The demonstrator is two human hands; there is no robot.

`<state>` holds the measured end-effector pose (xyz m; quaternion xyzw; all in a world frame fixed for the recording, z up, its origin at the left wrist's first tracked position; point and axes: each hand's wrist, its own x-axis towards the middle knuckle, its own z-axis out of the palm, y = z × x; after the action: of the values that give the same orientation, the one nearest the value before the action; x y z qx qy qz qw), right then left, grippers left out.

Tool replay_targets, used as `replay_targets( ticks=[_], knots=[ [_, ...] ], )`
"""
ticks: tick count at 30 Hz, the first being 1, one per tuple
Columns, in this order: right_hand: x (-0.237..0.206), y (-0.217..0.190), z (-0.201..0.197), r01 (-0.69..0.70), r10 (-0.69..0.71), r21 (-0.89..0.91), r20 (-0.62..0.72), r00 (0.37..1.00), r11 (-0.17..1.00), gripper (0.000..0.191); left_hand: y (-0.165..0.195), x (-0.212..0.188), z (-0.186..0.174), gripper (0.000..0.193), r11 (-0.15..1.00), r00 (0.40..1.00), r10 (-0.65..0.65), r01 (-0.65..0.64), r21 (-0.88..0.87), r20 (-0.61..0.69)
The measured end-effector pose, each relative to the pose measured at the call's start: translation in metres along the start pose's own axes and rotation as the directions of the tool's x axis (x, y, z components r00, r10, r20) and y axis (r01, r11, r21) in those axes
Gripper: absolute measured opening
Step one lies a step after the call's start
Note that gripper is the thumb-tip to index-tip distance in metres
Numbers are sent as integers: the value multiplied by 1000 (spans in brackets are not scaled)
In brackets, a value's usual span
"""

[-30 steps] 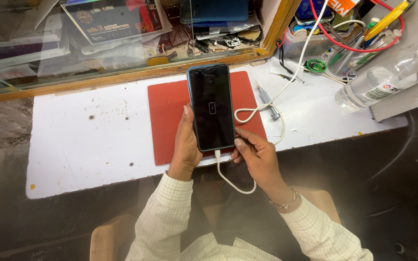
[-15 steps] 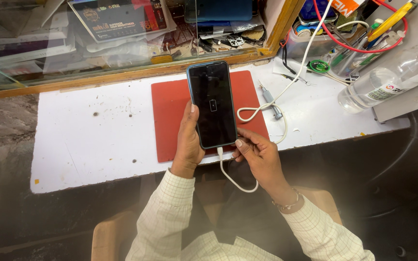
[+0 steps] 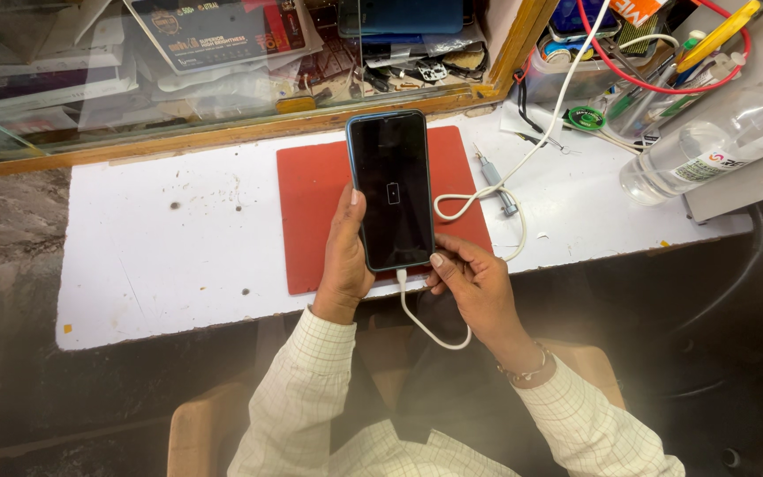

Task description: The person plugs a charging cable into a smartphone on the workbench and checks it, then pries open the phone's back cover with a pry tool, removes the back panel and battery, and uses a screwdriver to unscrew components from the exposed internals.

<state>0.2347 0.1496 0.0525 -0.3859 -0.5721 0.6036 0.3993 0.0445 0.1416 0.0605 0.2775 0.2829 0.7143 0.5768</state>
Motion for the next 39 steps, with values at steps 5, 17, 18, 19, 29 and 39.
replay_targets(
  ticks=[5,17,18,19,29,39],
  knots=[
    [0,0,0,-8,8,-7,-5,1000,1000,34,-1,0,0,52,1000,1000,2,-2,-15,-2],
    [0,-2,0,-20,20,-35,3,1000,999,30,-4,0,-3,49,999,1000,0,0,-41,8],
    [-1,-3,0,-20,20,-32,5,1000,999,30,-4,-1,-2,49,999,1000,-2,2,-40,4],
    [-1,-3,0,-17,17,-38,7,1000,999,29,-4,-1,-2,50,999,1000,-4,4,-38,1],
    [-1,-2,-1,-8,9,-49,13,1000,999,29,-1,-2,0,50,1000,1000,-12,11,-12,-15],
    [0,0,-1,-15,16,-43,13,1000,999,28,-3,-1,-2,50,999,1000,-16,15,-28,-14]
  ],
)
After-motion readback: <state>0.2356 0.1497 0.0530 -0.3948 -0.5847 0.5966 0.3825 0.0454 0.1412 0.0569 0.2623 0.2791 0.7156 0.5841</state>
